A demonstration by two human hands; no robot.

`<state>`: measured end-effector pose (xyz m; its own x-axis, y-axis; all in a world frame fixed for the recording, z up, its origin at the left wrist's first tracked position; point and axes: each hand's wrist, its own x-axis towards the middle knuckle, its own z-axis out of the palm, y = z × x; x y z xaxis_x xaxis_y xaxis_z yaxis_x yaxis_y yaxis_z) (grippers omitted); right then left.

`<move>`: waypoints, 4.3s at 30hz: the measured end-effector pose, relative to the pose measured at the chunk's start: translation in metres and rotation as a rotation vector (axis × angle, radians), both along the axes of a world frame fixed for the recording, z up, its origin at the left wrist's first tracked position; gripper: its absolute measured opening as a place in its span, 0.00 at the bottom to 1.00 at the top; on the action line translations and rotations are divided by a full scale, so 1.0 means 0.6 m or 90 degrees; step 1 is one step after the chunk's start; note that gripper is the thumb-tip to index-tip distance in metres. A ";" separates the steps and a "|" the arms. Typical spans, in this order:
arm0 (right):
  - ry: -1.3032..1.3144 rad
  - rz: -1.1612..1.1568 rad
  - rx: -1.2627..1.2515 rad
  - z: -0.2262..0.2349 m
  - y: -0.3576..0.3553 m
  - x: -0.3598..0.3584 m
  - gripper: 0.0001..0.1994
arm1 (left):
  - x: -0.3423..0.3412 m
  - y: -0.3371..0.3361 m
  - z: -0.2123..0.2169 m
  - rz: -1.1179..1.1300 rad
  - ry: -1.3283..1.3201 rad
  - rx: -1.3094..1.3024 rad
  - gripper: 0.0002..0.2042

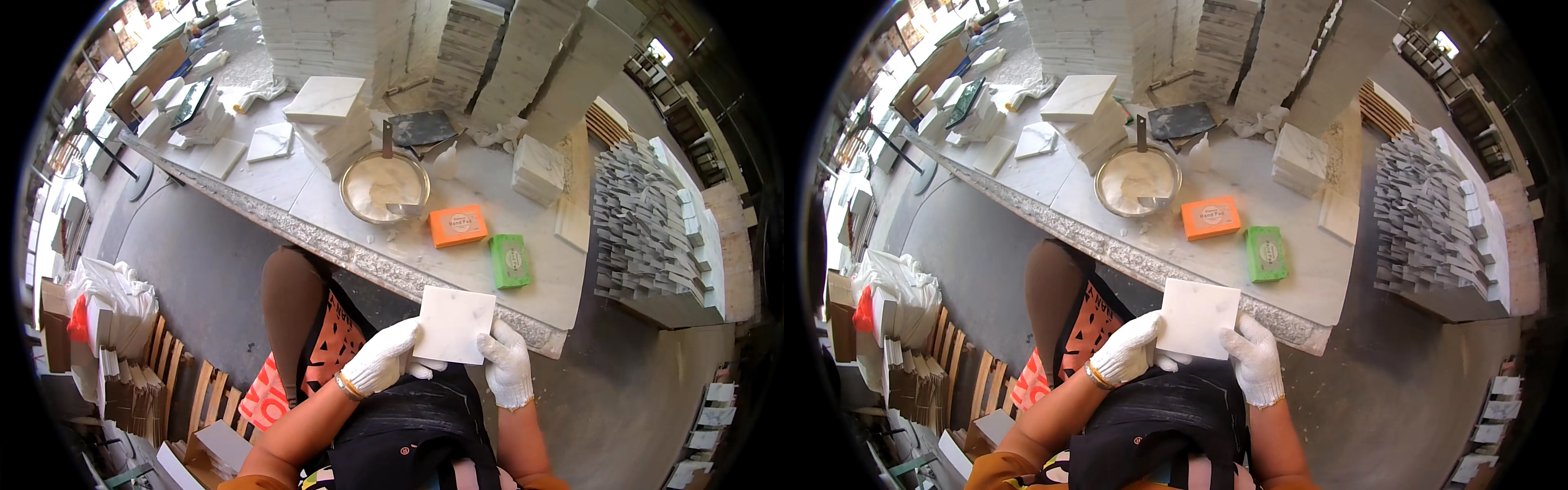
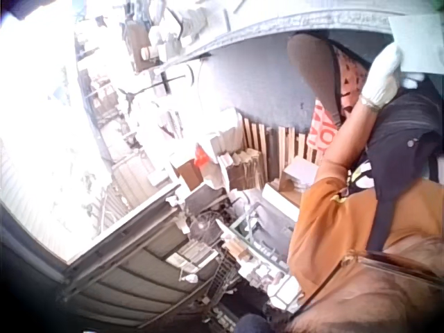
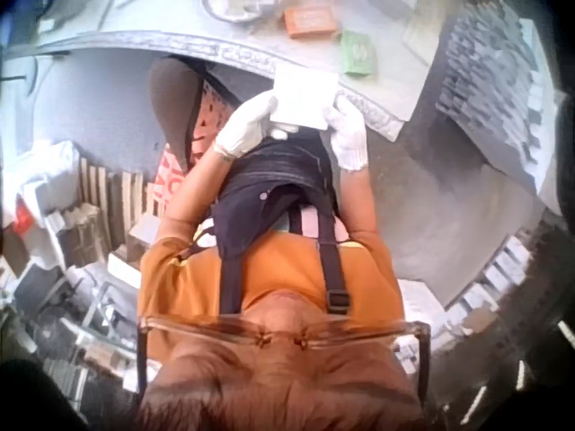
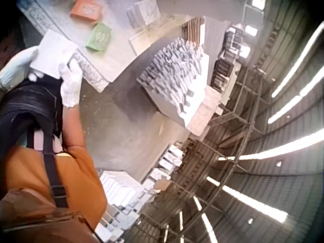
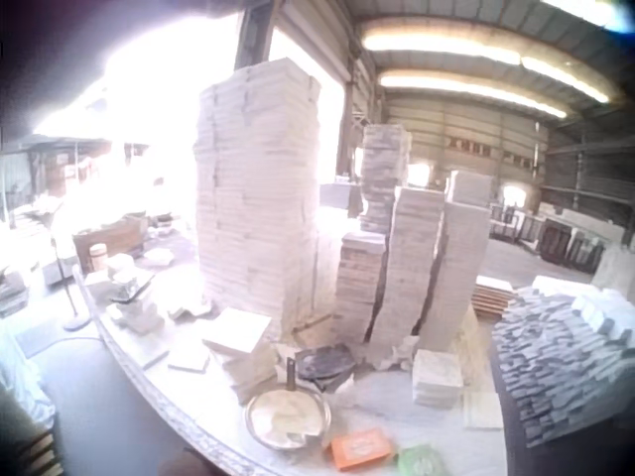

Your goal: The person sits at a workbench and repeatedly scrapes the edges of small white square tiles with a metal scraper, then smooths the surfaces with a green sponge. The person handles the tiles one at a time, rotating them to treat different edges and faces.

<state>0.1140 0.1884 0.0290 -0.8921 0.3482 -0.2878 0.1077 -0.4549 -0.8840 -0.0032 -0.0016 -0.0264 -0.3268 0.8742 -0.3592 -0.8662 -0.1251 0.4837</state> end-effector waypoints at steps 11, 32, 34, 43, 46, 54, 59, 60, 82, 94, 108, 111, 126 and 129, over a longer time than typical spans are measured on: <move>-0.029 -0.142 0.107 -0.001 0.103 0.044 0.22 | 0.003 0.015 0.018 -0.114 0.129 -0.094 0.28; -0.248 -0.194 0.290 -0.002 0.533 -0.058 0.25 | -0.020 0.033 -0.016 -0.075 0.148 -0.249 0.25; -0.318 -0.223 0.416 0.002 0.530 -0.069 0.25 | -0.024 0.031 -0.019 -0.077 0.147 -0.249 0.25; -0.233 -0.251 0.667 -0.002 0.463 -0.028 0.21 | -0.071 0.007 0.012 -0.049 0.222 -0.247 0.26; -0.151 -0.186 0.516 -0.021 0.367 -0.019 0.19 | -0.139 -0.019 0.080 0.085 0.334 -0.276 0.23; -0.152 -0.241 0.719 -0.118 0.291 -0.003 0.13 | -0.394 0.013 0.240 0.502 1.223 -0.535 0.34; -0.054 -0.257 0.773 -0.114 0.284 -0.012 0.13 | -0.489 0.076 0.223 0.331 1.230 -0.909 0.52; -0.066 -0.250 0.757 -0.105 0.279 -0.012 0.13 | -0.492 0.089 0.221 0.300 1.190 -0.929 0.53; -0.001 -0.424 0.465 -0.016 0.169 0.020 0.19 | -0.221 0.015 0.151 0.414 1.108 -0.293 0.57; -0.021 -0.031 0.052 -0.020 -0.039 -0.065 0.22 | -0.018 0.019 0.057 0.282 1.045 -0.314 0.57; -0.051 -0.008 -0.059 -0.051 -0.024 -0.042 0.33 | -0.034 -0.033 0.043 0.052 0.141 -0.066 0.28; -0.066 0.008 -0.021 -0.053 -0.015 -0.041 0.29 | -0.033 -0.031 0.038 0.070 0.111 -0.047 0.28; -0.124 0.020 0.049 -0.053 -0.029 -0.109 0.17 | -0.035 -0.011 -0.036 0.189 0.008 0.076 0.36; -0.264 0.116 0.316 -0.013 0.000 -0.125 0.15 | -0.055 -0.014 -0.047 0.220 0.008 0.024 0.33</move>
